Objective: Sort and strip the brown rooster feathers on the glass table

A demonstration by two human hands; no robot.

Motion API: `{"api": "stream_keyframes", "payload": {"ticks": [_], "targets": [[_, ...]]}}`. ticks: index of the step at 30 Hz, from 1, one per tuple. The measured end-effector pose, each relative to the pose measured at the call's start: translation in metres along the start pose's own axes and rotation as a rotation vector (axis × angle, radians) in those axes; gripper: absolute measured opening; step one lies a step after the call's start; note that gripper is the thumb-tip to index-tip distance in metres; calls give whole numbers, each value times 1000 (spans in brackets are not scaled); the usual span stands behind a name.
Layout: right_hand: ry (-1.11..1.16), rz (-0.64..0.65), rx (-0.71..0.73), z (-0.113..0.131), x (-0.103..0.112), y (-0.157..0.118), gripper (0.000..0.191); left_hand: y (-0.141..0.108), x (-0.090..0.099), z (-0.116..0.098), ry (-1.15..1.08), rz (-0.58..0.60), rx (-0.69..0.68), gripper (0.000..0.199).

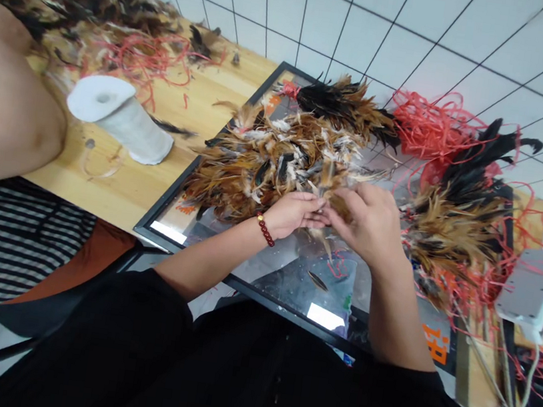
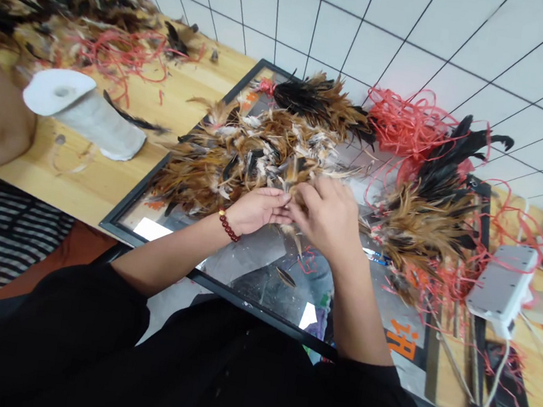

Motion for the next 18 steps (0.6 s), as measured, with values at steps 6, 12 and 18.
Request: {"api": "stream_keyframes", "payload": {"ticks": [6,12,18], "targets": [[51,2,-23,4,-10,3,43,-1,-5,0,-67,42,-14,18],[76,-5,-132,-12,-4,2,37,-8,0,-26,-72,-103,-272,17],[43,427,-56,8,-42,3,24,-15,12,-51,-120,-220,-473,19]]}}
Point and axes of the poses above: each hand's wrist, its own y-axis towards the middle knuckle, its own x-axis out of the back of the hand, z = x × y, the point moved 7 cm from there along y, towards the middle knuckle, and after that the axes turned 7 degrees about z, right-handed, at the moved point
